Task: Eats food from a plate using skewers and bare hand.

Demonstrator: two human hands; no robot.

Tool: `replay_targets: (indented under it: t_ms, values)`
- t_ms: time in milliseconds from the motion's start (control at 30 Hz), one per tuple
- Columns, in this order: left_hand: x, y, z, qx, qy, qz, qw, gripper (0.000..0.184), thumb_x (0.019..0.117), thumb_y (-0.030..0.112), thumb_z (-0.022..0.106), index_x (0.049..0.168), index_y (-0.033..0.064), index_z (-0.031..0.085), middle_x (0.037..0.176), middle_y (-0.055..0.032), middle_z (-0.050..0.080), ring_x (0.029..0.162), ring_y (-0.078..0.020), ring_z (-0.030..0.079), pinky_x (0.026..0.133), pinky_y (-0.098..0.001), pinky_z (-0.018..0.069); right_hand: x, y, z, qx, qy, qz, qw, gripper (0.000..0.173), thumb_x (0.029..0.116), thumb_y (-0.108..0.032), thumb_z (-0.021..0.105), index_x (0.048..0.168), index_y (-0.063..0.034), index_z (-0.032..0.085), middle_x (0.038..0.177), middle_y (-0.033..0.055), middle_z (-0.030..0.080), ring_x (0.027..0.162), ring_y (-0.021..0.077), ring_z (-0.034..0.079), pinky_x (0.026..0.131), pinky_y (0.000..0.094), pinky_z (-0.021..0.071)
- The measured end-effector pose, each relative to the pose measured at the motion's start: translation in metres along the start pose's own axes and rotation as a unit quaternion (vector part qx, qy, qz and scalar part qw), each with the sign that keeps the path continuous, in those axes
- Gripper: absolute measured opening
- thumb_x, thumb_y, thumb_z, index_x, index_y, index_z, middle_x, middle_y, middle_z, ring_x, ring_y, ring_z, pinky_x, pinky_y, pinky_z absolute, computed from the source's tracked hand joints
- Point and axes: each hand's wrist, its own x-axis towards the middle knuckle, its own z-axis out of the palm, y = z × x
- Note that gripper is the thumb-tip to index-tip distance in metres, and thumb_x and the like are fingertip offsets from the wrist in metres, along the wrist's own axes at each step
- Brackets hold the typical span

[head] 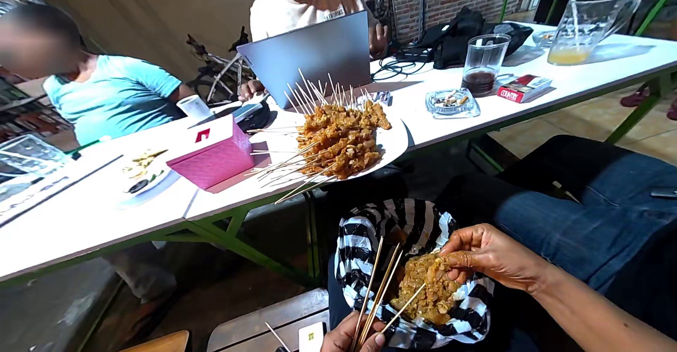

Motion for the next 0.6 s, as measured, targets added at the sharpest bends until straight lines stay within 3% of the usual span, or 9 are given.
replay_targets:
  t_ms: [600]
  values:
    - [0.001, -0.002, -0.003, 0.027, 0.009, -0.016, 0.999, 0.012, 0.0903, -0.002, 0.067, 0.099, 0.0035, 0.074, 0.087, 0.0046, 0.067, 0.069, 0.0016, 0.058, 0.061, -0.0161, 0.0492, -0.002, 0.007, 0.011, -0.089, 0.019, 0.004, 0.996, 0.013, 0.0868, 0.009, 0.070, 0.090, -0.0031, 0.075, 0.082, -0.0004, 0.077, 0.068, 0.0098, 0.074, 0.067, 0.0250, 0.0640]
